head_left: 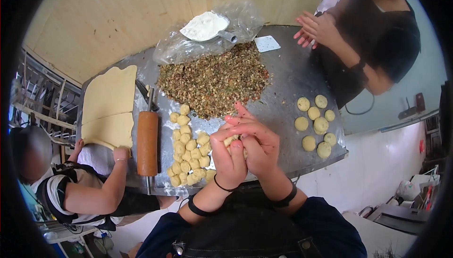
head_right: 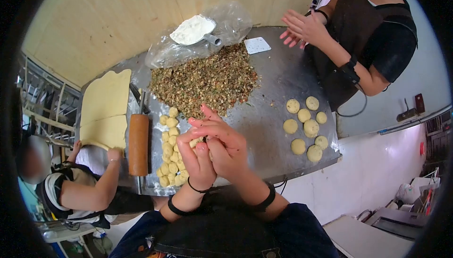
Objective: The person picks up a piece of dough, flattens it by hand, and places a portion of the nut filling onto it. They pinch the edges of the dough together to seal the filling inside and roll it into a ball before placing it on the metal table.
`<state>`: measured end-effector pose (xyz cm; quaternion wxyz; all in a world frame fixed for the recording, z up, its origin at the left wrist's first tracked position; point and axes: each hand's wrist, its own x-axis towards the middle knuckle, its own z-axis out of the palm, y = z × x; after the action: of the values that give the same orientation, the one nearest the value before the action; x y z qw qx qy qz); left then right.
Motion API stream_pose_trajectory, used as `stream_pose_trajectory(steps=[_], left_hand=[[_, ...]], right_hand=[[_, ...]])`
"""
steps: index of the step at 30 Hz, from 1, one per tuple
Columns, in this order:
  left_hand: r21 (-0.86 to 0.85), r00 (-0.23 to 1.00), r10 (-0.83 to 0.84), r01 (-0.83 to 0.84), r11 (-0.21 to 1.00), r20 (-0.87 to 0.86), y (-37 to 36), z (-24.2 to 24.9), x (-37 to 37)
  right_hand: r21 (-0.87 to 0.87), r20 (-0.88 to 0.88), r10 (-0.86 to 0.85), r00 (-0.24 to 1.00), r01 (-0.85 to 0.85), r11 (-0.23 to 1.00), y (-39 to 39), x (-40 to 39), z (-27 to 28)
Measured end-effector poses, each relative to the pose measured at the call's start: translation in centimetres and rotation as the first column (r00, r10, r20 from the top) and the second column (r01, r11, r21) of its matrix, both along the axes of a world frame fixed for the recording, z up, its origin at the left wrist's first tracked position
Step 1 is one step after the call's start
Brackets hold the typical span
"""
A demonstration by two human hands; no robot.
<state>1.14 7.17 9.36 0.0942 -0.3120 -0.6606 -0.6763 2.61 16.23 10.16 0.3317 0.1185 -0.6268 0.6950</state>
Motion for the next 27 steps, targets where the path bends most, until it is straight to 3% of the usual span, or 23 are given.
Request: stream_pose_trajectory(steps=[2, 3, 5, 6, 7, 9, 16, 17, 18, 19, 21, 24, 26, 27], left_hand=[[-0.115, 0.984, 0.154, -0.143, 0.983, 0.093, -0.3, 0.2, 0.1], [-0.113, 0.984, 0.155, -0.145, 0.983, 0.087, -0.2, 0.5, -0.1], [0.160, 0.920, -0.079, 0.018, 0.987, 0.385, 0.2, 1.4, -0.2], [0.159, 0.920, -0.076, 0.015, 0.987, 0.384, 0.1, 1.3, -0.1], [0.116, 0.945, -0.047, 0.010, 0.993, 0.324, -0.1, 0.9, -0.2], [0.028, 0.979, 0.002, -0.008, 1.000, 0.203, -0.4, 0.0, -0.1], [-0.065, 0.953, 0.072, -0.056, 0.996, 0.293, -0.6, 0.5, -0.7], [-0.060, 0.955, 0.071, -0.056, 0.997, 0.287, -0.5, 0.7, -0.8], [0.055, 0.939, 0.008, -0.028, 0.998, 0.343, -0.3, 0.8, -0.9], [0.171, 0.919, -0.062, -0.006, 0.985, 0.389, -0.1, 0.9, -1.0], [0.203, 0.912, -0.103, 0.022, 0.979, 0.398, -0.1, 0.6, -0.8], [0.232, 0.918, -0.119, 0.030, 0.972, 0.378, 0.1, 0.5, -0.5], [0.295, 0.880, -0.144, 0.005, 0.955, 0.452, 0.2, 0.2, 0.0], [0.236, 0.900, -0.092, -0.013, 0.972, 0.427, 0.4, 0.3, 0.0]], right_hand=[[-0.007, 0.025, 0.015, 1.000, -0.015, 1.000, -0.1, 0.1, 0.6], [-0.020, 0.058, 0.032, 0.998, -0.031, 0.999, -0.2, 0.2, 0.9], [0.059, 0.047, -0.044, 0.998, 0.041, 0.997, -0.4, -0.1, 1.3], [0.134, 0.035, -0.123, 0.992, 0.117, 0.984, -0.5, -0.2, 1.3], [0.134, 0.035, -0.122, 0.992, 0.116, 0.984, -0.5, -0.2, 1.3], [0.302, 0.081, -0.142, 0.987, 0.111, 0.947, -0.5, 0.1, 1.1], [0.327, 0.016, -0.094, 0.995, 0.083, 0.941, -0.8, -0.4, 0.4], [0.086, -0.011, -0.039, 0.999, 0.039, 0.995, -1.3, -0.4, 0.4], [-0.158, -0.052, 0.010, 0.999, -0.018, 0.987, -1.6, -0.5, 0.5], [-0.154, -0.058, 0.010, 0.998, -0.019, 0.988, -1.3, -0.5, 0.6], [0.027, 0.126, -0.144, 0.981, 0.142, 0.990, -0.4, -0.2, 0.6], [0.041, 0.173, -0.032, 0.984, 0.025, 0.999, -0.9, -0.3, -0.5], [0.098, 0.192, -0.077, 0.978, 0.059, 0.993, -1.1, 0.1, -0.1], [0.128, 0.158, -0.089, 0.983, 0.069, 0.989, -0.9, 0.1, 0.0]])
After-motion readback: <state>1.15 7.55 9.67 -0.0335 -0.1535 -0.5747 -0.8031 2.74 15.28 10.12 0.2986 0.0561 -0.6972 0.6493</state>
